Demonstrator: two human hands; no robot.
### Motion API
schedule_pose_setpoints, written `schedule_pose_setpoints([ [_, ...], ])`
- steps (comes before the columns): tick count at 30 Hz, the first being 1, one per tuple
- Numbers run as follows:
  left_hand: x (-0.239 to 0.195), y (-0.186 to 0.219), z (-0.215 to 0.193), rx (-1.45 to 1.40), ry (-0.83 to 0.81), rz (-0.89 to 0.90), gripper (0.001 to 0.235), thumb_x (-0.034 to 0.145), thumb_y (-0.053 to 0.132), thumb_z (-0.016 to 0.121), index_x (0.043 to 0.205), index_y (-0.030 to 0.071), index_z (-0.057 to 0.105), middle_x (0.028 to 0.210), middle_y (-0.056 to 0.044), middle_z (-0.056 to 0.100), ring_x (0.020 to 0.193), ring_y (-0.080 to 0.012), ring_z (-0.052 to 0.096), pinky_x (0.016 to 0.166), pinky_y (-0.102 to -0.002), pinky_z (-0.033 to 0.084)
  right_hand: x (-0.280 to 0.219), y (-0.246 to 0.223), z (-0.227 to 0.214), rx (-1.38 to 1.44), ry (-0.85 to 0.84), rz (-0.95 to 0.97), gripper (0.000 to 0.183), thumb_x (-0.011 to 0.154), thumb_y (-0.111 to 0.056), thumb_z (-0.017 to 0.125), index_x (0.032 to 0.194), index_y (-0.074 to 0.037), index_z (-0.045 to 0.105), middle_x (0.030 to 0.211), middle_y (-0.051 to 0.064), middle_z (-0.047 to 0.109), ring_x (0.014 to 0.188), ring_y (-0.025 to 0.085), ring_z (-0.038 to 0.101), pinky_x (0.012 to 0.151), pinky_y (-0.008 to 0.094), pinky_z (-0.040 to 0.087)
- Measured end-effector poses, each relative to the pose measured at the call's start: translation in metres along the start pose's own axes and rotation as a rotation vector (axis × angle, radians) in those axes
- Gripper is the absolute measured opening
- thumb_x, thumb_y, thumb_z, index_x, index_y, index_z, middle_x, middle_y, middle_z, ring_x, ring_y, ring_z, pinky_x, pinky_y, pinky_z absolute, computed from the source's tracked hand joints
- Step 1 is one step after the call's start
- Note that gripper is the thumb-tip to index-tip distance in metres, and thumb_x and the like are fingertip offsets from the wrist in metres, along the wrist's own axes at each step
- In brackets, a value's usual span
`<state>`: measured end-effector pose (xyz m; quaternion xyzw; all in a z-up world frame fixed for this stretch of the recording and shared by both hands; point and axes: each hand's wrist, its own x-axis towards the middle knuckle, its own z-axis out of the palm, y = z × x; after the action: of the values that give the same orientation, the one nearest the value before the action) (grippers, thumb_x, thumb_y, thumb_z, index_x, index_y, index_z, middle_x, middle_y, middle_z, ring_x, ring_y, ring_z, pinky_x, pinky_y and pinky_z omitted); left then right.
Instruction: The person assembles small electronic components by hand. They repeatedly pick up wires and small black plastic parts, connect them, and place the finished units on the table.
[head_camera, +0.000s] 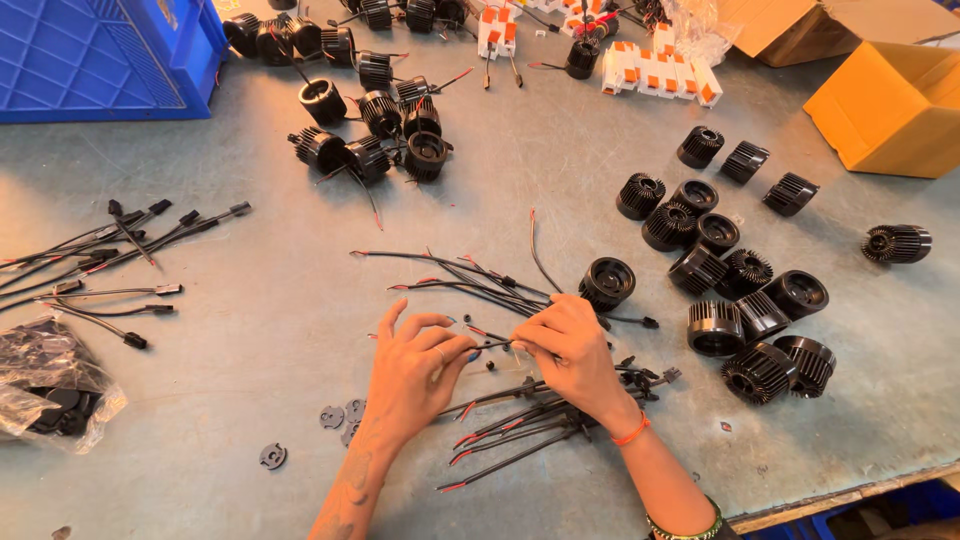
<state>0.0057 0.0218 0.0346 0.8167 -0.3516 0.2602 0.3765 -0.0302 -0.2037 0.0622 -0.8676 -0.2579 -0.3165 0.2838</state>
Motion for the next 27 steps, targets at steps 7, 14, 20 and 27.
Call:
schedule_pose_setpoints([
  [7, 0.003, -0.007, -0.02, -0.02, 0.014, -0.063, 0.011, 0.082, 0.013, 0.077, 0.093, 0.011, 0.078, 0.088, -0.001, 0.073, 0.087, -0.0205, 0.068, 0.107, -0.047, 0.044, 0.001, 0.0, -0.009, -0.068, 0.003, 0.02, 0.008, 0.082, -0.01, 0.078, 0.09, -0.01, 0.075, 0.082, 0.0, 0.067, 0.082, 0.02, 0.062, 0.105, 0.049, 0.043],
  [14, 0.005, 0.002, -0.046, -0.064, 0.074, -0.024, 0.009, 0.082, 0.013, 0.079, 0.09, 0.009, 0.077, 0.082, -0.001, 0.074, 0.076, -0.0208, 0.069, 0.097, -0.042, 0.051, 0.007, -0.004, -0.038, -0.026, 0.025, 0.052, 0.01, 0.077, -0.007, 0.079, 0.087, -0.01, 0.077, 0.081, 0.0, 0.069, 0.082, 0.021, 0.063, 0.107, 0.049, 0.042],
  [20, -0.032, -0.024, -0.056, -0.101, 0.203, -0.18, 0.016, 0.08, 0.003, 0.075, 0.095, 0.006, 0.077, 0.098, -0.008, 0.077, 0.081, -0.0199, 0.075, 0.071, -0.029, 0.058, -0.015, 0.032, -0.089, -0.26, 0.064, -0.067, 0.022, 0.071, 0.003, 0.066, 0.084, -0.011, 0.077, 0.089, 0.002, 0.076, 0.087, 0.026, 0.068, 0.104, 0.045, 0.048],
  [27, -0.103, -0.095, -0.123, -1.097, 0.594, -0.813, 0.018, 0.108, 0.01, 0.061, 0.12, -0.001, 0.069, 0.101, -0.01, 0.071, 0.098, -0.0221, 0.071, 0.084, -0.03, 0.057, -0.065, 0.078, -0.124, 0.057, 0.033, 0.56, 0.014, 0.087, -0.011, 0.076, 0.098, -0.003, 0.078, 0.09, 0.005, 0.078, 0.082, 0.012, 0.068, 0.077, 0.028, 0.053],
])
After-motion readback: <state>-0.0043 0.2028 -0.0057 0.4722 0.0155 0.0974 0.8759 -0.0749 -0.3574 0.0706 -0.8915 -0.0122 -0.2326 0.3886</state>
